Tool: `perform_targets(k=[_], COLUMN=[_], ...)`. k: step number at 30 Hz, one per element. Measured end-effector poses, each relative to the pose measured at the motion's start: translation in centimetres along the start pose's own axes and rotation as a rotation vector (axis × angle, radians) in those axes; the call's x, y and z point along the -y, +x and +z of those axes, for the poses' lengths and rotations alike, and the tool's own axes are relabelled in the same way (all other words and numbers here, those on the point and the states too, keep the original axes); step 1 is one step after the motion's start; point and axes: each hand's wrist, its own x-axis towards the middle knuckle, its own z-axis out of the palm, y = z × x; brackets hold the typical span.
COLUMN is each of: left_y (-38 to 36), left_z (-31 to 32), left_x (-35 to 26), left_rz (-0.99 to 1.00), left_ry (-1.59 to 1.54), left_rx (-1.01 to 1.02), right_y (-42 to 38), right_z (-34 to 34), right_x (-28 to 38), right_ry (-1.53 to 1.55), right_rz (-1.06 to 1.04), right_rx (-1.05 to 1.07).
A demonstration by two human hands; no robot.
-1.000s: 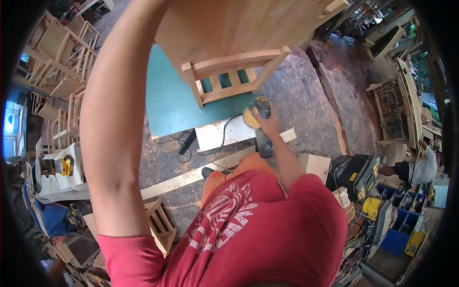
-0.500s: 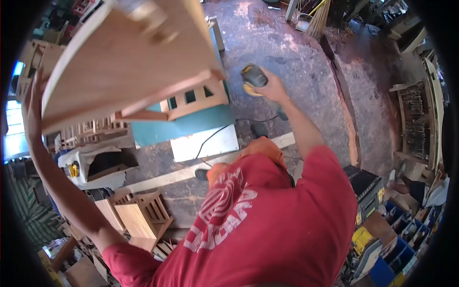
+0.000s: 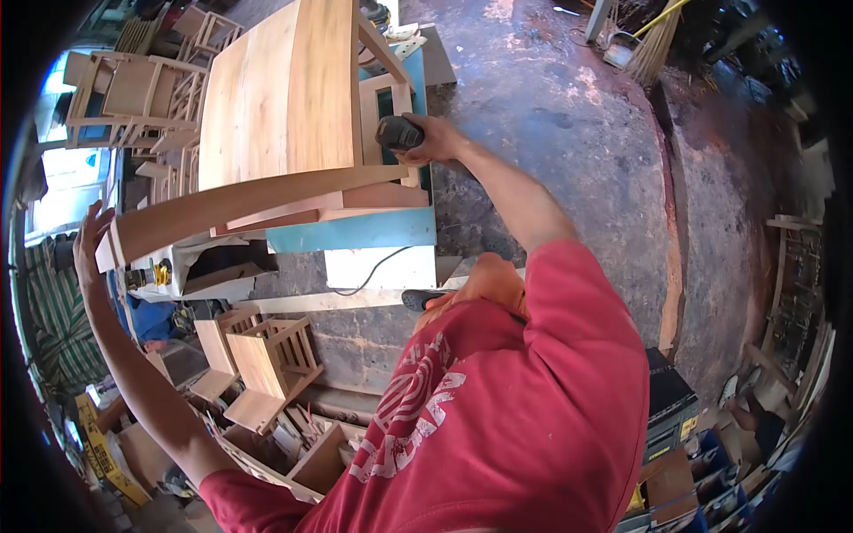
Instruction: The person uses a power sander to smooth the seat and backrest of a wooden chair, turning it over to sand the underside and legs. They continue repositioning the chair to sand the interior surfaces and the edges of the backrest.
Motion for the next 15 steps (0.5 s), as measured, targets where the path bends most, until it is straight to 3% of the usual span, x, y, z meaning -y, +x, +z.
perform_targets(k=[1,5,7,9,10,11,13,15], left_y=[0.4,-1.3,-1.6,-1.6,-2.0,-2.2,-2.4,-2.2], left_z=[-0.2,0.2,1.0,0.5,1.0,1.1,1.6,1.5], left_x=[0.3,-1.2,-2.0,-1.6,-3.1,-3.0,-2.6,-2.6], left_rz=[-0.060,0.061,0.144,0.124,-0.016,-0.022,0.219,0.133], left_ry=[-0.083,0.357,0.310,0.203,0.217,0.217,0.280,0.167], left_rx=[0.029,0.095,0.069,0.086,0.083,0.084,0.098,0.114], right_y=[0.7,1.2,0.7,0.8,0.9,1.1,1.0,1.1], right_z=[0.7,2.9,3.0,3.8,3.7,3.5,3.1,2.7], right_x=[-0.5,-1.0,0.7,0.3,0.3,0.2,-0.2,-0.5], right_ry=[-0.080,-0.176,-0.212,-0.169,-0.199,-0.228,-0.188,-0.161], right_rz=[-0.042,-0.081,-0.015,-0.036,-0.039,-0.044,-0.062,-0.087], right_rx=[-0.004,0.060,0.261,0.277,0.263,0.247,0.216,0.175])
